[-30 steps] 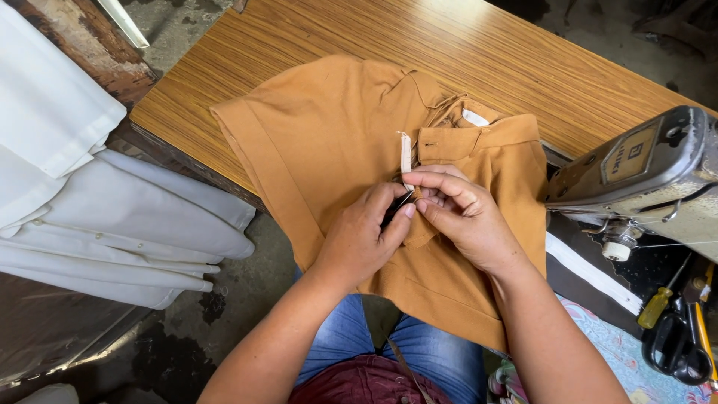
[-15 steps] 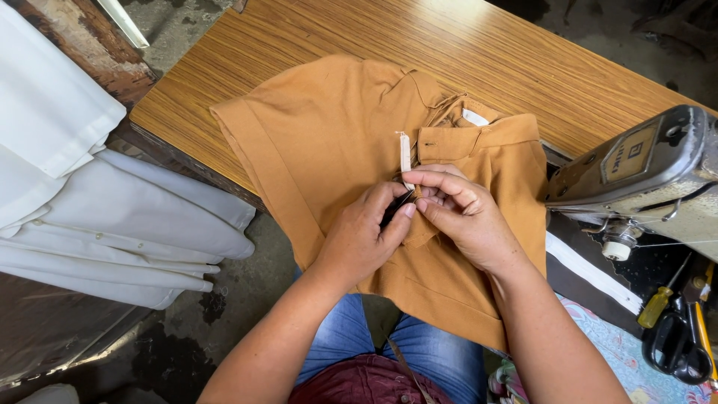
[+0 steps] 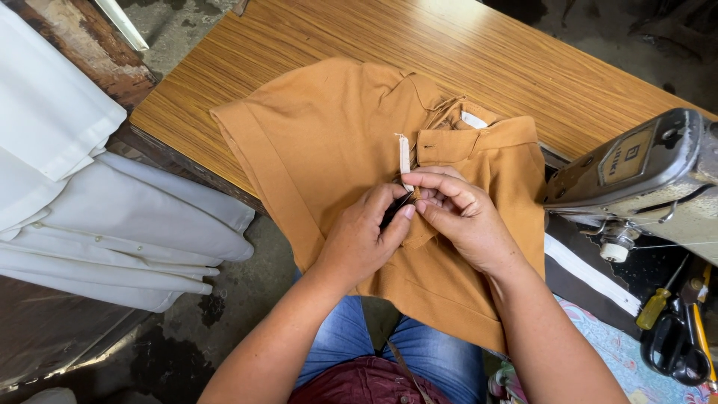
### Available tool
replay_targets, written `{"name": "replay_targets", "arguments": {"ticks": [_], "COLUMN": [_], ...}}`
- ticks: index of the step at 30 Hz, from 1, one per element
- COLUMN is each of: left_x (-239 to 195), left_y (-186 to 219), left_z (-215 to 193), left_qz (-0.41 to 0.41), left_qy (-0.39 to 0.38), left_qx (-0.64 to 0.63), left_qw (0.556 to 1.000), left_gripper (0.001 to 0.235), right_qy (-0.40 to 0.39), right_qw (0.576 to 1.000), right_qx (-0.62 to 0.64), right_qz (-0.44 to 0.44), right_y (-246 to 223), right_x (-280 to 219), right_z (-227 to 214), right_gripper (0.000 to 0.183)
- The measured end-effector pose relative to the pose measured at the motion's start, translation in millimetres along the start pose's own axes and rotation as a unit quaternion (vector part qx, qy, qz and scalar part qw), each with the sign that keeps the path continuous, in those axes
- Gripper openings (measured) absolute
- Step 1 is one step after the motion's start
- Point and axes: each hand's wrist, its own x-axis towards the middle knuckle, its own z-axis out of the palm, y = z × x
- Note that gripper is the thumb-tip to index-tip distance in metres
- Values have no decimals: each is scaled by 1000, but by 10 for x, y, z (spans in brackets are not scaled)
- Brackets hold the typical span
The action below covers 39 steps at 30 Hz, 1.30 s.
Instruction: The person uses scissors to trim excess fabric and threads from the waistband of a pair of brown shorts. They repeatedly reposition and unfold the garment to access different sections while cutting along the seams.
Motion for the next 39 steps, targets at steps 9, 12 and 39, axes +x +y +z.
{"name": "replay_targets", "arguments": {"ticks": [9, 12, 39], "left_x": [98, 147, 82], "left_y": [-67, -143, 59], "left_z": [58, 118, 44], "left_qz": [24, 32, 86], "left_qy": [-12, -11, 15], "left_qx": [-1, -4, 7], "left_qw": [1000, 999, 996], "left_gripper": [29, 30, 14], "right_qy": [-9, -23, -50], "right_qw": [1000, 998, 980], "right_qx": [21, 49, 186], "right_qz": [-6, 28, 42], "right_y": [83, 102, 343], "right_x": [37, 68, 78], "right_z": [-69, -103, -142], "right_gripper": [38, 37, 39]}}
